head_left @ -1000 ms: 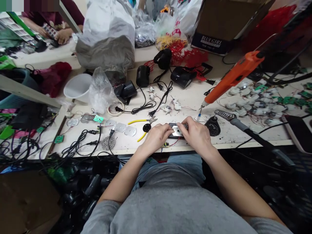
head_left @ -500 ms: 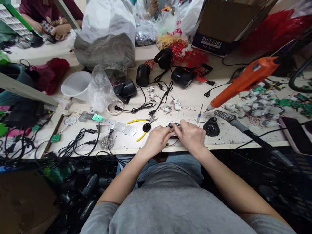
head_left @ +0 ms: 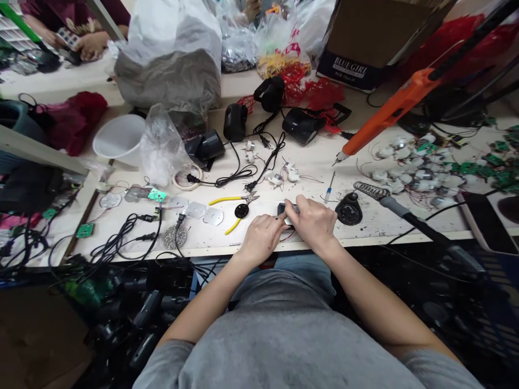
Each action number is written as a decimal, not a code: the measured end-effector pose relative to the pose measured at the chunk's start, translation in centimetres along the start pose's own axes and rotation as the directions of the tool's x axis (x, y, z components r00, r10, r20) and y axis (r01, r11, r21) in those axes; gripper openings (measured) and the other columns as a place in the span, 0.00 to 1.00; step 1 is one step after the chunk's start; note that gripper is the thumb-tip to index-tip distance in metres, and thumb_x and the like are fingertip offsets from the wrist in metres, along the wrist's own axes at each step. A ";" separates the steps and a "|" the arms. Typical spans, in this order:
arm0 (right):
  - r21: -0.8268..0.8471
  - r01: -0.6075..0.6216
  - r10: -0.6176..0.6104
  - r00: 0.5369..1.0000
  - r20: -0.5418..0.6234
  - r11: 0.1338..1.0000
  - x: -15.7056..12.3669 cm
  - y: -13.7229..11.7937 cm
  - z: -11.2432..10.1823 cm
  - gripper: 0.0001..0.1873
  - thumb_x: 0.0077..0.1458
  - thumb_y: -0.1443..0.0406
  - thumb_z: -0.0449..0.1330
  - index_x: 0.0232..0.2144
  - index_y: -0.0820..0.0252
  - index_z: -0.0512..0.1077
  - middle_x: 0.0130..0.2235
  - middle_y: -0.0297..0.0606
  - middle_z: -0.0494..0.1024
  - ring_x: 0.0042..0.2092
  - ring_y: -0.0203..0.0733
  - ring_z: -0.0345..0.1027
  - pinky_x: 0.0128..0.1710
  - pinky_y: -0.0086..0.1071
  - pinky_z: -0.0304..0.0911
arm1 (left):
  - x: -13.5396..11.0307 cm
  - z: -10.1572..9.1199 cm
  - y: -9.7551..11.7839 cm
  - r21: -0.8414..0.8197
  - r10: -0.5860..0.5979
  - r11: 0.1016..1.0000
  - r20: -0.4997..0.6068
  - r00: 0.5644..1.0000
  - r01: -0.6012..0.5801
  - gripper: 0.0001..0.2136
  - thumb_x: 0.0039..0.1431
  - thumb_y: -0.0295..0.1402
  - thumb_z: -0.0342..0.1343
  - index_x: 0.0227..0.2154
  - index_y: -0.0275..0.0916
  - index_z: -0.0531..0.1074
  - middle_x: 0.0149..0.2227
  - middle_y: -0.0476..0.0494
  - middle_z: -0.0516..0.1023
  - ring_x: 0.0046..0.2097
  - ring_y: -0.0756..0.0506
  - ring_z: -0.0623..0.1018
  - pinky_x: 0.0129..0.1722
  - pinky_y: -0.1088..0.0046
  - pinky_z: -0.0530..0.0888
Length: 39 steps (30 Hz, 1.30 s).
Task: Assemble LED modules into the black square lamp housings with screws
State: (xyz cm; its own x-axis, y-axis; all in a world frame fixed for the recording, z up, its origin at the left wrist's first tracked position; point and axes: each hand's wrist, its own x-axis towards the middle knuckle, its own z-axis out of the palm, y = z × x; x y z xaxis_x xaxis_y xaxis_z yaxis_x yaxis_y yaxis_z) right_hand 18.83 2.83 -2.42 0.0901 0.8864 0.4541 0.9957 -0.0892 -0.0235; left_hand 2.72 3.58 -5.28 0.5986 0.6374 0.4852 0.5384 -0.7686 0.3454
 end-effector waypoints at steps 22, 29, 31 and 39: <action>0.034 0.011 -0.008 0.996 -0.086 0.999 -0.5 0.2 0.7 0.23 0.64 0.58 0.55 0.18 0.60 0.72 0.17 0.38 0.72 0.21 0.35 0.59 0.23 0.32 0.39 | -0.7 0.5 0.2 0.117 0.121 0.986 -0.051 0.991 -0.115 0.12 0.71 0.27 0.47 0.32 0.38 0.72 0.34 0.41 0.81 0.32 0.47 0.75 0.34 0.69 0.69; 0.076 0.045 -0.039 0.997 -0.069 0.996 -0.5 0.1 0.3 0.25 0.65 0.52 0.56 0.22 0.61 0.75 0.19 0.38 0.74 0.21 0.37 0.61 0.23 0.33 0.41 | -0.7 0.4 0.3 0.121 0.096 0.988 -0.026 0.995 -0.092 0.10 0.70 0.27 0.47 0.36 0.37 0.73 0.34 0.41 0.82 0.33 0.46 0.76 0.35 0.68 0.70; 0.096 0.048 -0.042 0.997 -0.070 0.994 -0.5 0.6 -0.6 0.25 0.67 0.55 0.54 0.22 0.61 0.75 0.21 0.39 0.75 0.24 0.38 0.64 0.24 0.33 0.46 | -0.8 0.3 0.4 0.121 0.081 0.989 0.007 0.997 -0.081 0.10 0.71 0.27 0.46 0.38 0.37 0.73 0.36 0.40 0.82 0.34 0.46 0.76 0.35 0.68 0.70; 0.826 0.133 -0.268 0.963 0.022 0.548 -2.0 1.4 -3.9 0.15 0.62 0.72 0.56 0.48 0.56 0.77 0.36 0.39 0.75 0.37 0.39 0.72 0.33 0.33 0.69 | -0.7 0.1 0.4 0.145 0.102 0.984 0.029 0.994 -0.105 0.13 0.71 0.26 0.43 0.34 0.38 0.71 0.29 0.44 0.77 0.32 0.45 0.75 0.33 0.68 0.69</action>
State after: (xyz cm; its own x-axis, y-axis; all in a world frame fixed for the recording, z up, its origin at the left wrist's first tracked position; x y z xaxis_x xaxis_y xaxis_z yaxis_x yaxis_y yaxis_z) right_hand 20.01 -0.83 0.16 -0.1792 0.8879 0.4237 0.5735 0.4442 -0.6883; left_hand 2.57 2.85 -5.51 0.6673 0.5570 0.4944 0.5529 -0.8152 0.1722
